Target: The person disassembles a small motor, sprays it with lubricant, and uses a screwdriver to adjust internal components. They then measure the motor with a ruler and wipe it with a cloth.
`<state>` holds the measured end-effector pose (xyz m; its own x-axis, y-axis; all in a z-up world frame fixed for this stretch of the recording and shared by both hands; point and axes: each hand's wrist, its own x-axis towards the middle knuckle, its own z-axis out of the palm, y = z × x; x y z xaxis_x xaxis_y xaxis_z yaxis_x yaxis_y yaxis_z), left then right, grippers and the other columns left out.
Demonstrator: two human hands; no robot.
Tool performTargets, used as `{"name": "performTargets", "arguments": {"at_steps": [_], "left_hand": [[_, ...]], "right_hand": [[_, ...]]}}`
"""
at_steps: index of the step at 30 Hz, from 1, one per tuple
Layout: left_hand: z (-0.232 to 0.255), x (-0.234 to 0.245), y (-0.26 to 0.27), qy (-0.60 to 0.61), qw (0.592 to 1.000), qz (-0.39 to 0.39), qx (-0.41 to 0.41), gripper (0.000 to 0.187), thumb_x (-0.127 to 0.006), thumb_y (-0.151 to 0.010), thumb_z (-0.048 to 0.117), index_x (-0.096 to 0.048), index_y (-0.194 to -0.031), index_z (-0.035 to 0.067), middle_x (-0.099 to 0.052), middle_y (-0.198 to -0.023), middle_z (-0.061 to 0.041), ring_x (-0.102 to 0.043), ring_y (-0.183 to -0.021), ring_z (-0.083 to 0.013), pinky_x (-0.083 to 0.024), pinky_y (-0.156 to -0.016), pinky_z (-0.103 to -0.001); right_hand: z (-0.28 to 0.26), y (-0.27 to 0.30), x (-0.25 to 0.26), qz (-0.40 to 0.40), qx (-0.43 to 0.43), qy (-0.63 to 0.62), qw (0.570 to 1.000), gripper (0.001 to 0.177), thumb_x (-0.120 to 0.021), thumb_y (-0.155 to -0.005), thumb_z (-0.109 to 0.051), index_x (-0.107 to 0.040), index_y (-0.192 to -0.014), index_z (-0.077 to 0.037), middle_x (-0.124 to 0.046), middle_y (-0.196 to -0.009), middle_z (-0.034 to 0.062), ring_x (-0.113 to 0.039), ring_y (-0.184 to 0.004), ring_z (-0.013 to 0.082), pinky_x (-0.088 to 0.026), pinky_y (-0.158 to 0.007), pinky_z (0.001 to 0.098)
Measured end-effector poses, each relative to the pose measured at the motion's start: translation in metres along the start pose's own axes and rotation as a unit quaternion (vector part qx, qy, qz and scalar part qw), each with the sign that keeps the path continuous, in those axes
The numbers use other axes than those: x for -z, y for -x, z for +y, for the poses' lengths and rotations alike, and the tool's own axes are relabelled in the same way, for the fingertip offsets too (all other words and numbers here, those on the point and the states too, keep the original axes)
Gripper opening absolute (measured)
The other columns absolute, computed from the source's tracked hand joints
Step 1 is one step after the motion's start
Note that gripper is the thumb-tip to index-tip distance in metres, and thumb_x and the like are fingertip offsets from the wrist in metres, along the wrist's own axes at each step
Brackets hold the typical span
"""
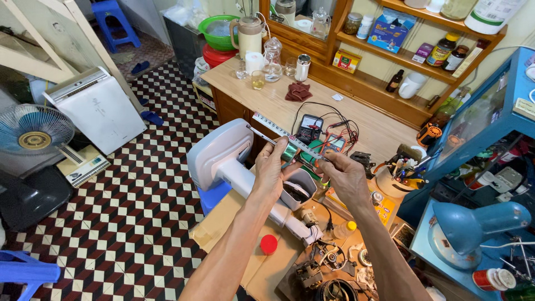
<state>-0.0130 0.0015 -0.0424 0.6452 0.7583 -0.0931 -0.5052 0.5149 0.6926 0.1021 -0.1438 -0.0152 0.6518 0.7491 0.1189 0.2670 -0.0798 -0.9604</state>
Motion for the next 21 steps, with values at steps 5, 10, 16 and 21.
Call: {"name": "performTargets", "arguments": {"at_steps": [5,10,16,21], "left_hand": [[0.000,0.006,0.003,-0.004,1.000,0.002,-0.001,0.023,-0.068,-0.097,0.027,-0.064,-0.106,0.006,-0.070,-0.090,-0.007,-0.073,-0.076,-0.0172,-0.067,-0.065,-0.038],[0.003,0.010,0.007,-0.011,1.000,0.005,-0.013,0.024,-0.067,-0.097,0.027,-0.065,-0.108,0.006,-0.071,-0.090,-0.006,-0.072,-0.080,-0.0158,-0.068,-0.070,-0.041],[-0.021,0.035,0.027,-0.049,0.998,0.020,0.019,0.023,-0.066,-0.098,0.028,-0.067,-0.112,0.009,-0.074,-0.091,-0.006,-0.073,-0.084,-0.0143,-0.065,-0.067,-0.035],[-0.074,0.061,0.063,-0.084,0.990,0.043,0.101,0.025,-0.067,-0.098,0.030,-0.068,-0.111,0.008,-0.073,-0.096,-0.004,-0.072,-0.082,-0.0145,-0.067,-0.067,-0.034]], "right_hand": [[0.001,0.000,-0.003,-0.001,0.001,0.015,1.000,0.021,-0.068,-0.094,-0.015,-0.075,-0.106,0.001,-0.074,-0.080,0.0052,-0.061,-0.067,0.0065,-0.049,-0.060,0.0240],[-0.002,0.002,-0.010,-0.015,-0.025,-0.013,0.999,0.019,-0.067,-0.094,-0.014,-0.073,-0.102,0.002,-0.072,-0.078,0.0054,-0.061,-0.063,0.0082,-0.052,-0.055,0.0269],[0.031,0.025,-0.007,-0.010,-0.054,-0.027,0.998,0.021,-0.068,-0.095,-0.013,-0.072,-0.106,0.003,-0.074,-0.081,0.0067,-0.060,-0.062,0.0086,-0.048,-0.055,0.0260],[0.074,0.088,0.004,0.004,-0.130,-0.012,0.991,0.024,-0.067,-0.094,-0.015,-0.074,-0.108,0.003,-0.075,-0.081,0.0068,-0.061,-0.063,0.0092,-0.050,-0.057,0.0261]]}}
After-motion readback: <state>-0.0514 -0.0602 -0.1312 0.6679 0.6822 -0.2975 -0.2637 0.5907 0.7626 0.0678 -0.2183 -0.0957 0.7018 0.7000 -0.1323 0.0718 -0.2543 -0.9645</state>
